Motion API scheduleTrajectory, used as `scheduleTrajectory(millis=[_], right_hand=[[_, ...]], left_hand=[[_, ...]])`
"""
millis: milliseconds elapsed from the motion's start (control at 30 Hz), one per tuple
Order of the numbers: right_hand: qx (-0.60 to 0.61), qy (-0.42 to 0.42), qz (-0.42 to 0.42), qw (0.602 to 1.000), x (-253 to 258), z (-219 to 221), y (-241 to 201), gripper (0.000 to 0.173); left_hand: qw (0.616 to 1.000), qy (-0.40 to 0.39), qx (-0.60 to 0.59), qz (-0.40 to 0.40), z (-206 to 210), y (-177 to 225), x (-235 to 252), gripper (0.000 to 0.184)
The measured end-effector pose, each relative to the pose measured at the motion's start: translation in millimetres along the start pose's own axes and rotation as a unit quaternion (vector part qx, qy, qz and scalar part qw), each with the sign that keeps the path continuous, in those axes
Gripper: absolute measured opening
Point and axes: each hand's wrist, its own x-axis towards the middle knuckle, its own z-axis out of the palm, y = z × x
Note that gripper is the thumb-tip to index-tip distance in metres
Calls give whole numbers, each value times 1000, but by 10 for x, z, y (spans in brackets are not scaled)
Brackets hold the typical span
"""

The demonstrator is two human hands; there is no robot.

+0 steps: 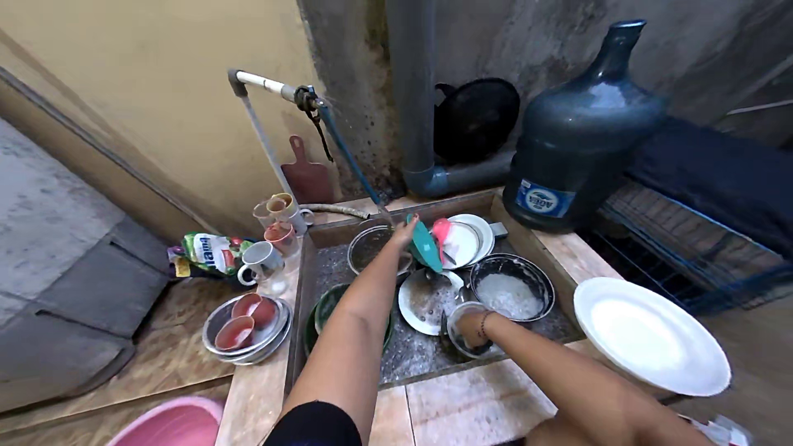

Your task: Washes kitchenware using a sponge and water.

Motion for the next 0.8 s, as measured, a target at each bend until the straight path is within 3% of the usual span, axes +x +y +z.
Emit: scheduleTrajectory(millis=[100, 300, 367, 433, 500, 567, 633, 700, 800], right_hand=[[5, -4, -8, 1000, 15, 8, 50, 39], [8, -1, -23, 1000, 57, 23, 125, 38], [7, -3, -23, 1000, 48, 17, 116, 38], [6, -4, -26, 1000, 39, 0, 107, 38], [11, -4, -27, 1000, 8, -26, 96, 38], [17, 2, -28, 999, -55, -66, 70, 38], [17, 6, -29, 999, -147, -127, 32, 37], [28, 25, -28, 999, -271, -200, 23, 35], [82, 90, -30, 992, -575, -336, 60, 34]], left_hand=[[999, 19, 30, -11, 103, -93, 73, 81], [971, 102, 214, -24, 100, -39, 33, 46], [969, 135, 204, -9, 50, 28, -16, 40], [977, 186, 100, -10, -37, 6, 23, 42], [967, 220, -127, -23, -120, -57, 118, 43], [912, 210, -350, -51, -192, -49, 48, 47], [867, 174, -458, -85, -252, -16, -125, 57], [861, 149, -473, -115, -285, -12, -339, 56], [938, 116, -319, -70, -246, -152, -693, 73]])
